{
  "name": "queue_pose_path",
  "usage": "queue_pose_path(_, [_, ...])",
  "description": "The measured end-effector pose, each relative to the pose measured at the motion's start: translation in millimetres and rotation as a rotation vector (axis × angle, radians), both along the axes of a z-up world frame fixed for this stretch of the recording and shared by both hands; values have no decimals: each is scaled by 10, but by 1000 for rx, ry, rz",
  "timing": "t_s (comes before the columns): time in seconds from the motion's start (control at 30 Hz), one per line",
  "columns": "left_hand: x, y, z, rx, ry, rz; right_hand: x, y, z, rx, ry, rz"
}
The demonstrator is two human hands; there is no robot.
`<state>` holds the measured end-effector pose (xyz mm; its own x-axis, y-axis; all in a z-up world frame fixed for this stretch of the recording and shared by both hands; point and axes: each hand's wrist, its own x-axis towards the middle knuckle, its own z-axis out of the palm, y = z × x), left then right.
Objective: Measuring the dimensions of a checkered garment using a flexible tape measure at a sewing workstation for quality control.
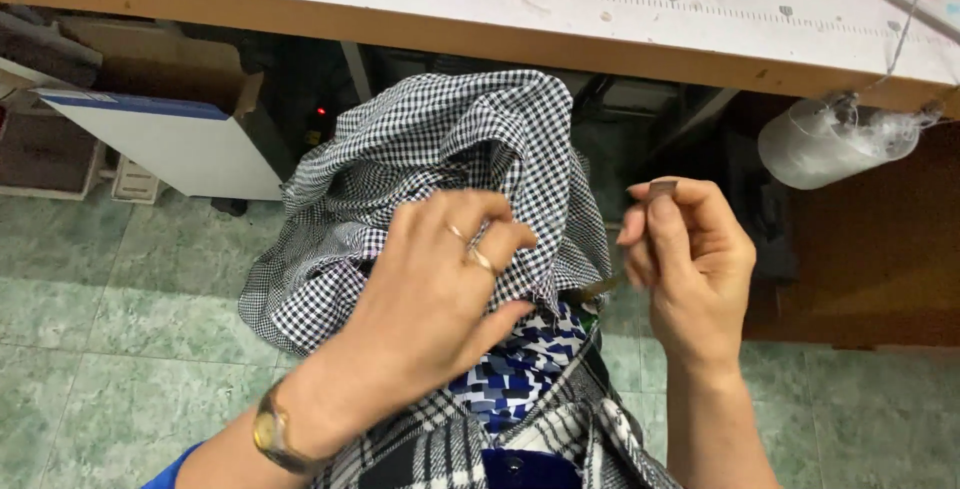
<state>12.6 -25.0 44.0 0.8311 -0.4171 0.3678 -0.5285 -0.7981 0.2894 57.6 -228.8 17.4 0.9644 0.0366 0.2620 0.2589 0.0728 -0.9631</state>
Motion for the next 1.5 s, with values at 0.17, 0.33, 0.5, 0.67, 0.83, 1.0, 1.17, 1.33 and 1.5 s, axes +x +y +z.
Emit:
queue_pose_path(0.17, [41,10,-124,-40,-155,73,-106,-69,-271,-182,53,-49])
queue_pose_path(0.33, [110,214,203,-317,-204,122,-136,204,-143,-425,-300,-30])
queue_pose_path(0.5, [109,310,331,-450,-220,124,-121,459,-154,-479,-464,-1])
queue_pose_path(0.67, [114,329,345,-465,-225,119,-81,664,-191,-463,-543,-72])
queue_pose_path(0.83, [115,305,343,-468,-225,110,2,790,-112,-472,-642,-92])
queue_pose_path(1.0, [123,305,342,-493,-201,109,12,787,-41,-455,-594,-68])
queue_pose_path(1.17, [154,355,289,-481,-159,87,-10,511,11,-240,-268,127])
queue_pose_path(1.33, [180,328,309,-548,-13,4,35,262,89,-114,-84,235])
queue_pose_path(1.5, [220,296,310,-590,78,-2,18,263,265,-323,-143,216])
